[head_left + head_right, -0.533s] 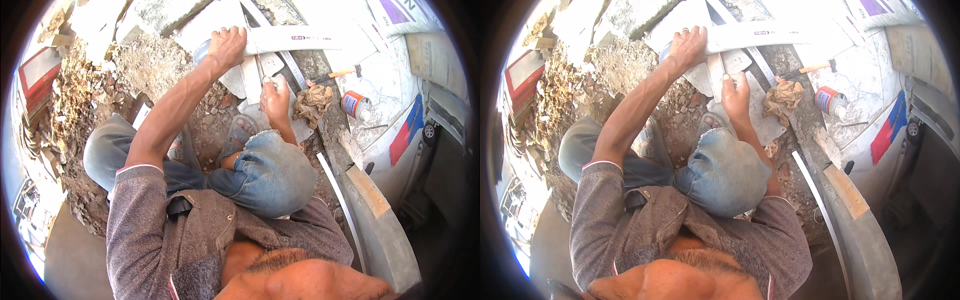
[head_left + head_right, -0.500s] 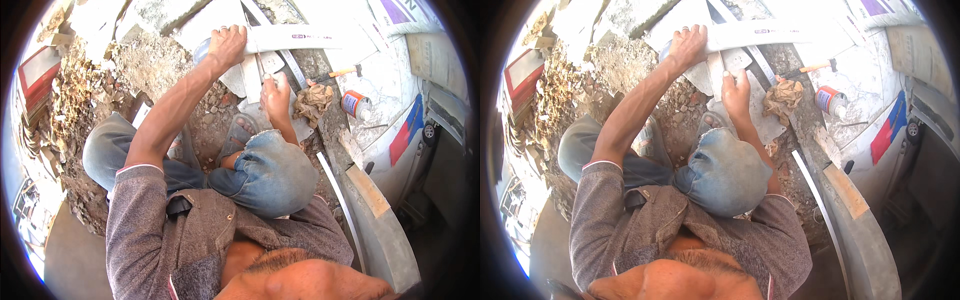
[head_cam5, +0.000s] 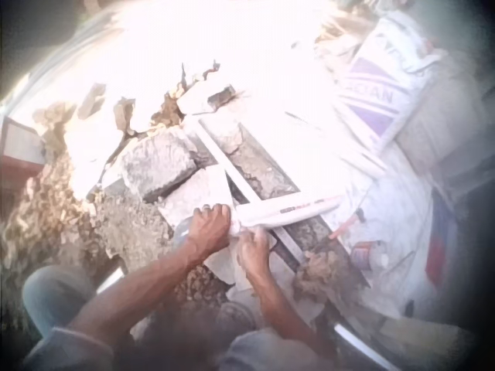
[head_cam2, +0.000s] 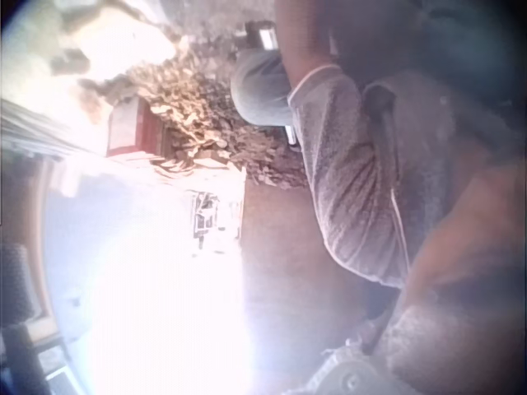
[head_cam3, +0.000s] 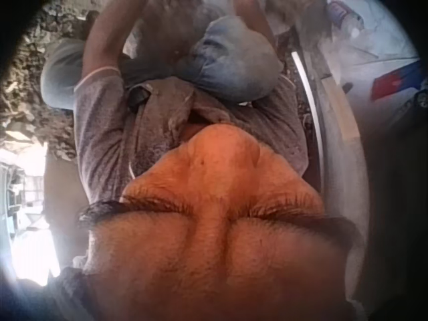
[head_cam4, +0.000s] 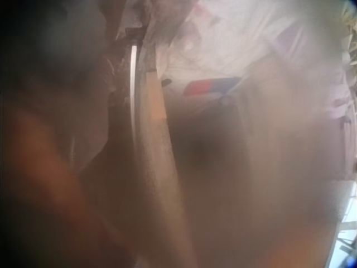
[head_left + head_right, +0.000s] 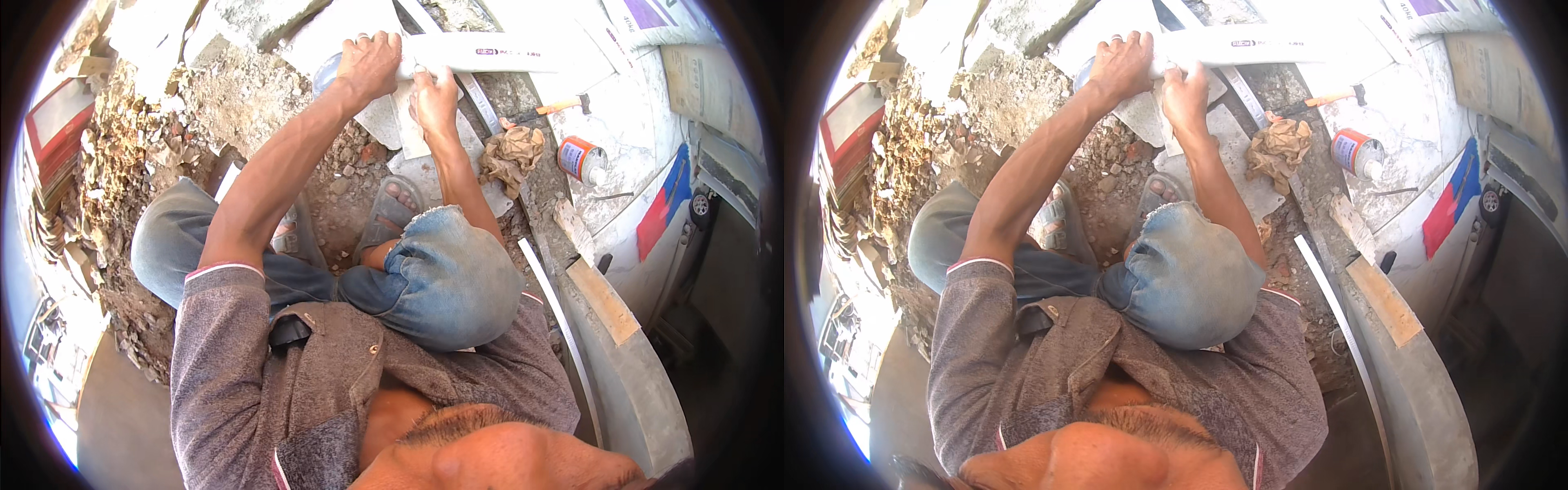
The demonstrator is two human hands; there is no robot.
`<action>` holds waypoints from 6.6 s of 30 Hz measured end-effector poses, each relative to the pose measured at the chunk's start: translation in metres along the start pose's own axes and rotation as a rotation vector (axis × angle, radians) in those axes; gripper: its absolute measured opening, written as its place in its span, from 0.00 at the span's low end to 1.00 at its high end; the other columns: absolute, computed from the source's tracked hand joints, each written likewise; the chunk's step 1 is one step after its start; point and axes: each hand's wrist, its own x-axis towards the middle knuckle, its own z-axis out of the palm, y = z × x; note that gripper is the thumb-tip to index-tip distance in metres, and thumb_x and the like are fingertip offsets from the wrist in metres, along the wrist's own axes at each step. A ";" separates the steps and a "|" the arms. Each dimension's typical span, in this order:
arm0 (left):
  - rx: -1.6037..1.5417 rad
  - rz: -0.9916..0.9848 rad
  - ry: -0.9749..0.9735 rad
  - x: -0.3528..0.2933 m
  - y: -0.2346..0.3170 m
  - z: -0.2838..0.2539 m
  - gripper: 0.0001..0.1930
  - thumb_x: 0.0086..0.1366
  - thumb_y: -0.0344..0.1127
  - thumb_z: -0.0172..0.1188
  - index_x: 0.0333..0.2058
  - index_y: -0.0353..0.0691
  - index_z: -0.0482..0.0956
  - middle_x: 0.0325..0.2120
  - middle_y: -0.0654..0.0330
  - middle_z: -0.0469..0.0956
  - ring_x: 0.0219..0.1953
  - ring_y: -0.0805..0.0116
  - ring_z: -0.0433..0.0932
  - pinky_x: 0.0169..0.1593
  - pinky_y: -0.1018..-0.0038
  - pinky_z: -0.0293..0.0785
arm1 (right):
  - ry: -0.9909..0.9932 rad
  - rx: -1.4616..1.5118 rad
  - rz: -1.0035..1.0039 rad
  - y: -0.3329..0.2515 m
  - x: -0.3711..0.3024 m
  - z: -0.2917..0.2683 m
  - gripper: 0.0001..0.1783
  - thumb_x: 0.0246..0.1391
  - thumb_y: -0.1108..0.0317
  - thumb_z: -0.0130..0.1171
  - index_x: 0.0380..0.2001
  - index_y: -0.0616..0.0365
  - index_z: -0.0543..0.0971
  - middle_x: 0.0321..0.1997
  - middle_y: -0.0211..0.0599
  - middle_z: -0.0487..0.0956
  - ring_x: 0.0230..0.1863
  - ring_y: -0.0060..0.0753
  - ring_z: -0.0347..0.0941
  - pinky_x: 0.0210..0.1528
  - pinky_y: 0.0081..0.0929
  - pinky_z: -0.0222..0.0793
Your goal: The person applies solvent cement to a PVC pipe and a connector, joins them together, and then positions the assembly into a trench in the dirt.
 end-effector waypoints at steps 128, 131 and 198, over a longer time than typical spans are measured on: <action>-0.007 0.004 -0.039 -0.003 -0.001 -0.006 0.20 0.51 0.33 0.61 0.42 0.33 0.70 0.40 0.49 0.76 0.45 0.47 0.77 0.46 0.50 0.71 | 0.162 -0.343 -0.183 0.043 -0.026 -0.003 0.09 0.61 0.68 0.49 0.40 0.62 0.68 0.24 0.40 0.73 0.25 0.39 0.68 0.31 0.34 0.62; 0.060 0.009 -0.051 0.001 -0.003 -0.008 0.23 0.50 0.35 0.62 0.45 0.33 0.70 0.40 0.48 0.76 0.44 0.48 0.77 0.45 0.50 0.72 | 0.055 -0.141 -0.004 0.035 -0.074 -0.030 0.07 0.61 0.68 0.48 0.35 0.61 0.68 0.22 0.36 0.72 0.23 0.30 0.69 0.29 0.29 0.65; -0.403 0.095 -0.536 0.020 -0.049 0.005 0.48 0.35 0.46 0.72 0.58 0.39 0.64 0.46 0.47 0.77 0.51 0.52 0.74 0.56 0.63 0.68 | -0.170 -0.507 -0.390 -0.034 -0.052 -0.048 0.14 0.59 0.69 0.51 0.46 0.63 0.74 0.26 0.49 0.78 0.27 0.50 0.77 0.31 0.37 0.71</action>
